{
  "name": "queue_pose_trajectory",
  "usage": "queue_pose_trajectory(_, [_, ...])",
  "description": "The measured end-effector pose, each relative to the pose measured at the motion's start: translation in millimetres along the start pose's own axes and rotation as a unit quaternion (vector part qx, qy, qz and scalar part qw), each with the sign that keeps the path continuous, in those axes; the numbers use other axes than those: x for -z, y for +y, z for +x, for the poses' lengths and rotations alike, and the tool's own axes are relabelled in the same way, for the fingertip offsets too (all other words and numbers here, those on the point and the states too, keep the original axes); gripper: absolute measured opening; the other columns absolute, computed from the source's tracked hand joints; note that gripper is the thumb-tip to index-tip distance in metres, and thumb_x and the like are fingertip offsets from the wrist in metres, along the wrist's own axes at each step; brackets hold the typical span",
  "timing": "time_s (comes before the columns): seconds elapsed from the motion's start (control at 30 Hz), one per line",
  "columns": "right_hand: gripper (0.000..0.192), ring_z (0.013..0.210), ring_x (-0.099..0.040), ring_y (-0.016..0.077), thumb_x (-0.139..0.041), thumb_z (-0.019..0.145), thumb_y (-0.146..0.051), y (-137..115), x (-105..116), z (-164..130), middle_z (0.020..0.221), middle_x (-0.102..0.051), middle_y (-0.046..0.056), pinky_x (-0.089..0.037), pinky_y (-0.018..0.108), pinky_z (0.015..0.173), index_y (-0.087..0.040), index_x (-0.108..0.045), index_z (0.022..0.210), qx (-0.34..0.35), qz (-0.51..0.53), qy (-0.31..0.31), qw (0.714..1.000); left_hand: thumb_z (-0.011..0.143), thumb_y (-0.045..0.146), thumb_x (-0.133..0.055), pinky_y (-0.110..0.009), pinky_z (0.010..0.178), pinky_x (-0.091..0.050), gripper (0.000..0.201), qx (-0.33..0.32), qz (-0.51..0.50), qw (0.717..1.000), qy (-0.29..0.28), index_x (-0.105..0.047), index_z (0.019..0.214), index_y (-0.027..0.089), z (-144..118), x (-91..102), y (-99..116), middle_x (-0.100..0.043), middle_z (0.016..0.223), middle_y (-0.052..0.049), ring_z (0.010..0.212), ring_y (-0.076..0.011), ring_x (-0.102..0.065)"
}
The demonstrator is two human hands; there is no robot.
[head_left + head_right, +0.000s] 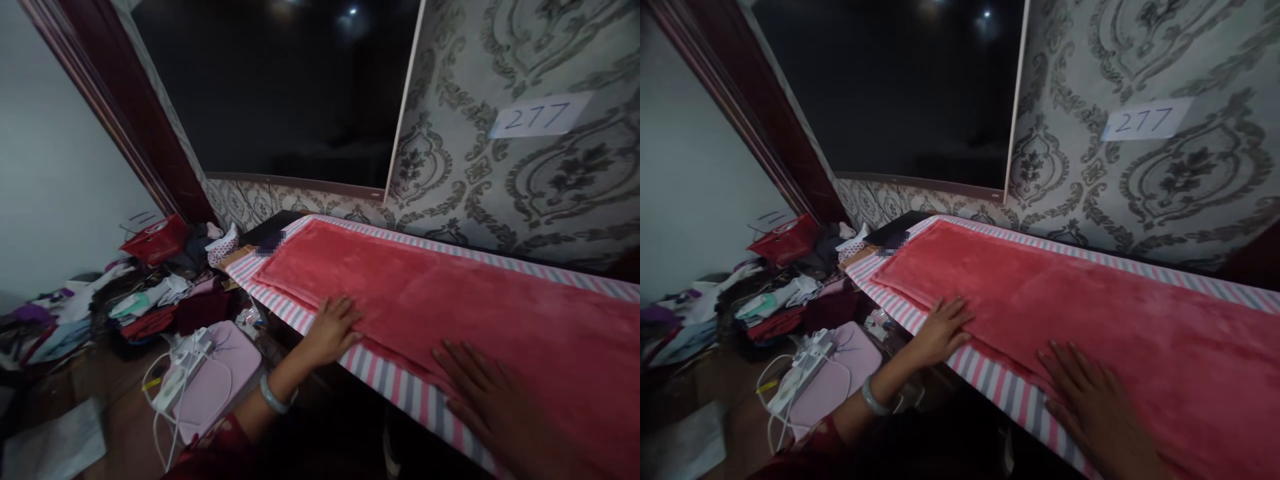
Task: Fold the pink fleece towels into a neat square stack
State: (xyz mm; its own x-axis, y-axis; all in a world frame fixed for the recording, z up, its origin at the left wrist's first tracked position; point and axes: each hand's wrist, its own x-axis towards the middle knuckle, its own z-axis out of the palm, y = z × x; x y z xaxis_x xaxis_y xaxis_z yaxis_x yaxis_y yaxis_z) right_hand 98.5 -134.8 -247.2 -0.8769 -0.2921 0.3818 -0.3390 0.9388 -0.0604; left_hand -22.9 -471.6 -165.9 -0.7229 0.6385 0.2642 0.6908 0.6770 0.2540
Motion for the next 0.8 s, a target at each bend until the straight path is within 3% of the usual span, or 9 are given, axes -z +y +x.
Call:
queue_pose_trajectory(0.1, [0.064,0.139,-0.046,0.0346,-0.036,0.095,-0.058,3.9,-3.0,-1.9,0.157,-0.042,0.001,-0.037,0.06,0.107,-0.045,-0.025,0.156,0.016,0.002,0.025,1.0,0.097,0.033,-0.048,-0.052,0.113,-0.034,0.036,0.108,0.038,0.99,0.083,-0.066,0.124,0.018,-0.4,24.1,-44.2,-0.059,0.139,-0.016,0.133,-0.0296,-0.049])
queue_pose_trajectory(0.2, [0.064,0.138,-0.047,0.0339,-0.037,0.095,-0.058,1.7,-1.0,0.2,0.157,-0.042,0.001,-0.037,0.059,0.107,-0.044,-0.026,0.156,0.019,0.0,0.028,0.999,0.093,0.028,-0.052,-0.046,0.105,-0.041,0.034,0.264,0.112,0.943,0.168,-0.067,0.119,0.011,-2.1,56.9,-98.5,-0.062,0.129,-0.02,0.121,-0.0311,-0.056])
queue_pose_trajectory(0.3, [0.062,0.142,-0.042,0.0329,-0.037,0.096,-0.058,-2.3,4.4,0.6,0.158,-0.041,0.001,-0.037,0.058,0.108,-0.042,-0.03,0.155,0.007,-0.005,0.008,1.0,0.093,0.033,-0.051,-0.046,0.096,-0.045,0.039,0.403,0.164,0.887,0.154,-0.064,0.121,0.009,-5.2,80.7,-142.5,-0.062,0.124,-0.023,0.116,-0.0345,-0.057])
queue_pose_trajectory(0.43, [0.059,0.143,-0.04,0.0336,-0.037,0.096,-0.06,0.1,13.3,2.7,0.156,-0.044,0.003,-0.04,0.058,0.106,-0.039,-0.043,0.15,-0.001,-0.01,-0.016,1.0,0.09,0.035,-0.053,-0.042,0.088,-0.047,0.03,0.441,0.145,0.88,0.105,-0.069,0.099,0.011,-4.7,87.9,-171.0,-0.067,0.107,-0.021,0.106,-0.0346,-0.061])
queue_pose_trajectory(0.57, [0.051,0.136,-0.05,0.0311,-0.036,0.099,-0.055,-1.9,24.6,24.6,0.145,-0.057,0.005,-0.041,0.056,0.108,-0.034,-0.057,0.14,0.02,0.014,-0.013,1.0,0.092,0.034,-0.049,-0.038,0.084,-0.046,0.028,0.463,0.126,0.872,0.099,-0.066,0.098,0.013,0.4,87.4,-180.2,-0.068,0.105,-0.019,0.105,-0.0321,-0.062])
queue_pose_trajectory(0.67, [0.053,0.141,-0.043,0.0304,-0.04,0.099,-0.052,-19.6,28.4,47.9,0.153,-0.048,0.007,-0.038,0.055,0.112,-0.031,-0.051,0.146,0.036,0.035,-0.006,0.999,0.094,0.035,-0.046,-0.032,0.078,-0.046,0.027,0.477,0.1,0.868,0.093,-0.064,0.098,0.015,2.2,89.1,-185.5,-0.07,0.099,-0.015,0.096,-0.027,-0.065])
queue_pose_trajectory(0.8, [0.06,0.146,-0.037,0.0307,-0.045,0.097,-0.052,-43.7,21.2,58.3,0.157,-0.041,0.004,-0.036,0.057,0.113,-0.036,-0.035,0.154,0.056,0.059,-0.068,0.994,0.091,0.035,-0.053,-0.031,0.078,-0.045,0.022,0.486,0.063,0.868,0.084,-0.061,0.101,0.016,1.0,92.4,-192.5,-0.071,0.101,-0.013,0.097,-0.0254,-0.066])
